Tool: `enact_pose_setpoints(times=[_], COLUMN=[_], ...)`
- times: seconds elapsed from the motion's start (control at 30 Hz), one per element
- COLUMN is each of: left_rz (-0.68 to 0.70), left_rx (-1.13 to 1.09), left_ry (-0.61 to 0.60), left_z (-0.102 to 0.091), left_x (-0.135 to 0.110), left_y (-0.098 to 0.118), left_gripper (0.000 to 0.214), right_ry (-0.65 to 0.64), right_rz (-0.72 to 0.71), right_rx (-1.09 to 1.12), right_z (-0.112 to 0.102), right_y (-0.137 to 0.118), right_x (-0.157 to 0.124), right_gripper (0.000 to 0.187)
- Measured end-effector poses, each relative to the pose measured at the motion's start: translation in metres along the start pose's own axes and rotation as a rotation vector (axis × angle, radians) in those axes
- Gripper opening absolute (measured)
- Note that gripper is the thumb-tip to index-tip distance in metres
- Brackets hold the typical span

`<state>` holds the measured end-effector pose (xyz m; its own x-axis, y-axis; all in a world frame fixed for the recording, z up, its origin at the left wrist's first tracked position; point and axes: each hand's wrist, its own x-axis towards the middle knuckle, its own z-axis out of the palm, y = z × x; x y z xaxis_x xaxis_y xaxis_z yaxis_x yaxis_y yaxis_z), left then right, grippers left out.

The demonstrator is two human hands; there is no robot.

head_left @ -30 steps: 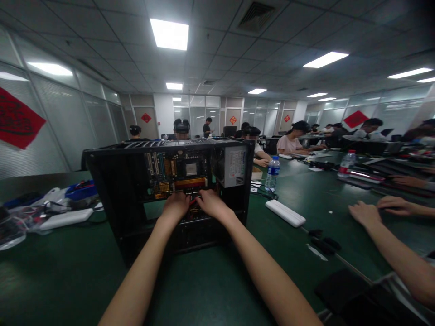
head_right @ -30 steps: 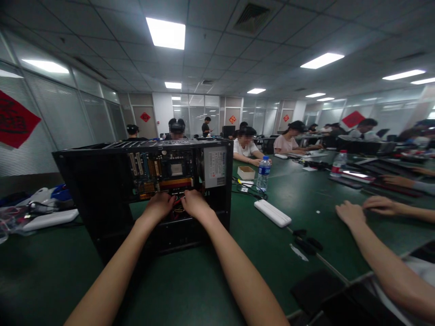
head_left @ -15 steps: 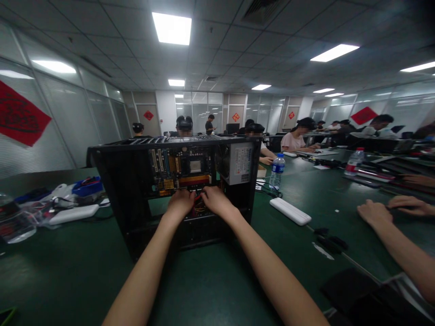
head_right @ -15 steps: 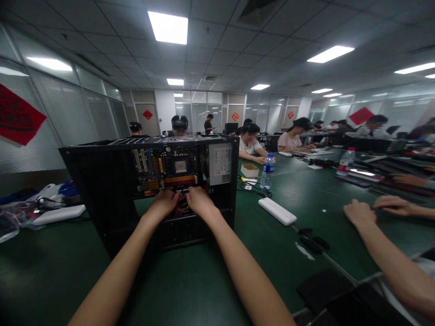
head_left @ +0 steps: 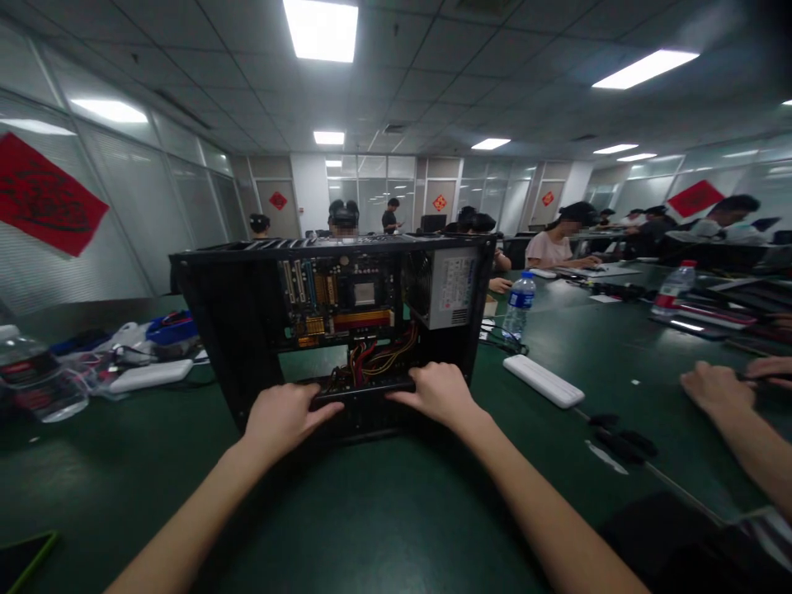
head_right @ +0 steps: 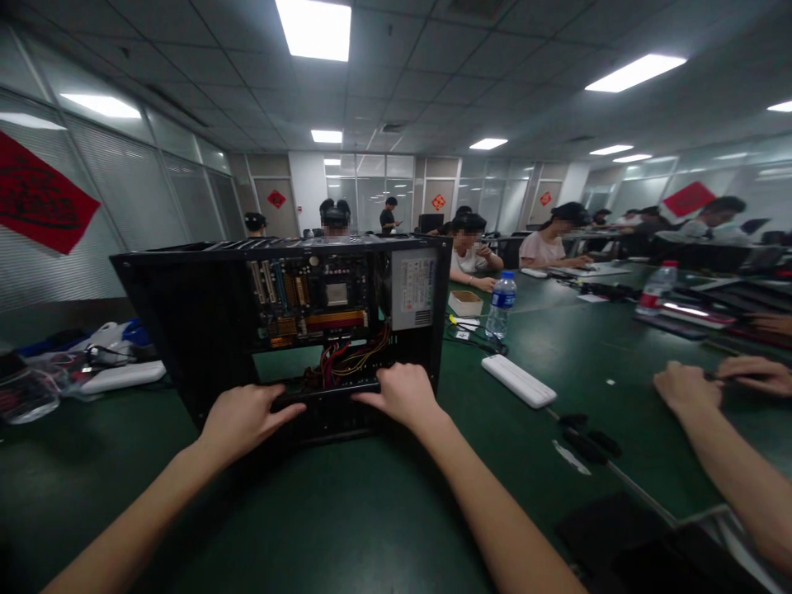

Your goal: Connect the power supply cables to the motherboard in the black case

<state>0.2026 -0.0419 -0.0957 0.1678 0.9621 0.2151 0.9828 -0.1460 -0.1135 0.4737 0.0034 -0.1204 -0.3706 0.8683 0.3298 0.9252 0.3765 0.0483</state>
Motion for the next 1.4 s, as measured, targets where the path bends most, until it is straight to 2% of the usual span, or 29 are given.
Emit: enact_pose_setpoints(times=[0.1,0.33,0.6,0.97,1.13,1.4], left_rz=[0.0,0.014,0.047,0.038,0.069,0.236], left_rx=[0.054,0.105,0.118,0.161,0.167,0.174], left_ry=[0.051,0.168,0.154,0.112,0.197,0.45], left_z=[0.005,0.016,0.022,0.019,0.025,0.043], left_x=[-0.008,-0.003,-0.003,-0.002,-0.006,-0.005], left_y=[-0.005,-0.003,-0.009,-0.006,-0.009,-0.026], left_gripper=[0.075,0.073,0.071,0.072,0.068,0.051], right_ry=[0.012,0.017,-0.035,-0.072,-0.062,-0.104], right_rz=[0.014,0.042,0.081,0.092,0.082,0.089], right_rx=[0.013,0.003,0.023,-0.015,0.029,0.15], right_z=[0.0,-0.001,0.001,0.0,0.001,0.007], right_y=[-0.003,-0.006,-0.006,-0.005,-0.005,-0.006], right_x=[0.002,-0.001,-0.001,-0.003,-0.005,0.002], right_gripper=[0.071,0.071,0.07,0.072,0.068,0.06])
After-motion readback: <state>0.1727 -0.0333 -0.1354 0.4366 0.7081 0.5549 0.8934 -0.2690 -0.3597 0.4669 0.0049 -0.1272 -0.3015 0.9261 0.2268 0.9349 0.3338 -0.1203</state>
